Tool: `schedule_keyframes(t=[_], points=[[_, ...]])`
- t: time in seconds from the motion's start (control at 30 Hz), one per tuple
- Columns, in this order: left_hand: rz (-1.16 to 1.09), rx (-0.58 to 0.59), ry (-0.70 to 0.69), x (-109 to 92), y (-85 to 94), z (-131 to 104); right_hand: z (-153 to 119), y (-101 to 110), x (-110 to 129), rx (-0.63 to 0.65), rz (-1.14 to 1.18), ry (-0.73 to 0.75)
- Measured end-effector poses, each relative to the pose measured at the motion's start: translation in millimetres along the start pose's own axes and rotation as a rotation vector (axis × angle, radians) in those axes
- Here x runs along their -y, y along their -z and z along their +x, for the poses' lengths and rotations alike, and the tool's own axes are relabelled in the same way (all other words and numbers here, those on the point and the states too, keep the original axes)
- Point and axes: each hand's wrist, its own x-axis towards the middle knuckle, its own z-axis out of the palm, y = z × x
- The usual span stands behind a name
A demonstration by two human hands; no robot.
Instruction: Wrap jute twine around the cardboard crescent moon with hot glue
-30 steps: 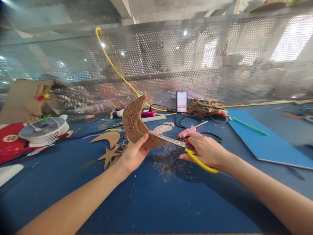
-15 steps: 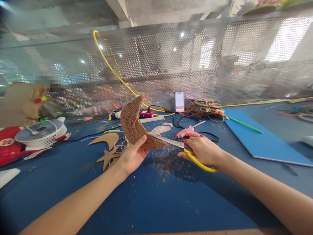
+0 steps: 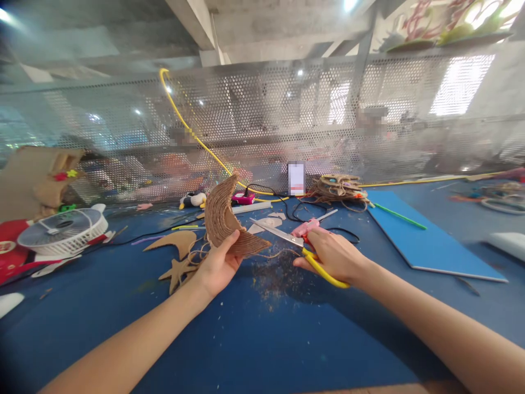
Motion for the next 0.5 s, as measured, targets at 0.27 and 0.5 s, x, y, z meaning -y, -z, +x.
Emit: schedule_keyframes(t=[0.27,0.5], points=[[-0.021,-0.116,-0.022,-0.9,2.0,6.3,4.5,4.4,-9.7,-0.079,-0.218,-0.269],[0.012,-0.115,-0.058,1.6,3.4,6.7,24.2,17.5,-45.6,-0.047,-0.231,-0.512]])
